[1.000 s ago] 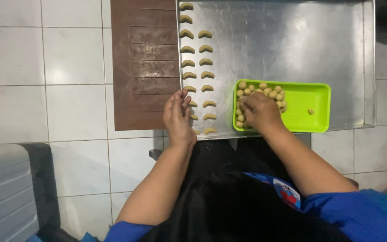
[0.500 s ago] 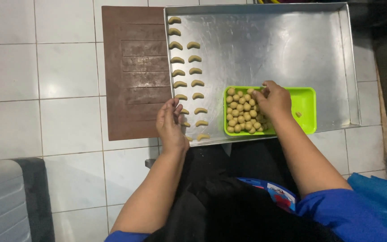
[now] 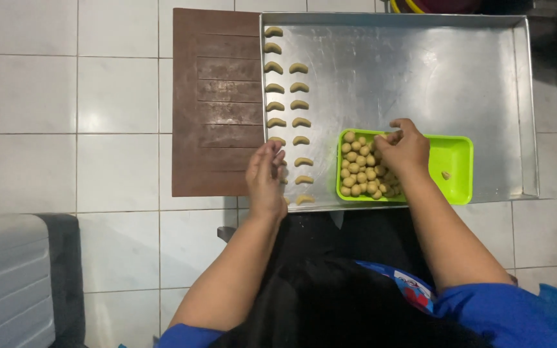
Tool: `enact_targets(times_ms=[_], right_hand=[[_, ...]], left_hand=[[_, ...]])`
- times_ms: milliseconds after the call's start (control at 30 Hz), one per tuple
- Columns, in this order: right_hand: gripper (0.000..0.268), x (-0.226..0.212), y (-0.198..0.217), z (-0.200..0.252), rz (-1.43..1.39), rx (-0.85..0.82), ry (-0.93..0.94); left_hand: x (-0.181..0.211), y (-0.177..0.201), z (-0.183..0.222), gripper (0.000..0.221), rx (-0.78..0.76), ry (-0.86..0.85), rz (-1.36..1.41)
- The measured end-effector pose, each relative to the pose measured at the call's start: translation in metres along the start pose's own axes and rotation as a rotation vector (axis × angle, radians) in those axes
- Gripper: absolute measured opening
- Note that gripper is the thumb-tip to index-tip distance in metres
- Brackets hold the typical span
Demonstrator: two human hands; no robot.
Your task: Shaping small dough balls into crescent shapes and arranging them on a baking tray
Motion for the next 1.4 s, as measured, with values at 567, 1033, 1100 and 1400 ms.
enact_targets(times_ms=[567, 1033, 1100, 1400], right_hand=[[0.069, -0.195, -0.006, 0.11, -0.254, 0.026, 1.155], [0.118, -0.195, -0.035, 0.144, -0.089, -0.115, 0.917], [0.132, -0.204, -0.049, 0.19, -0.109, -0.08, 1.297], [0.129, -0.195, -0.036, 0.141, -0.036, -0.026, 1.043]], left_hand=[[-0.052, -0.052, 0.051, 0.078, -0.513, 0.69, 0.534], [-0.048, -0.063, 0.064, 0.107, -0.603, 0.529, 0.25], [-0.043, -0.061, 0.057, 0.104, -0.592, 0.536, 0.314], [-0.041, -0.06, 0.068, 0.112, -0.568, 0.561, 0.269]])
Point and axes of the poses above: each hand's wrist, its own z-axis away from the middle knuckle, its own y-axis out of the back of the hand, x = y × z, the point moved 6 cm from there along -z, towards the middle knuckle, and after that the axes turned 10 degrees about y, right-handed, at the moved point
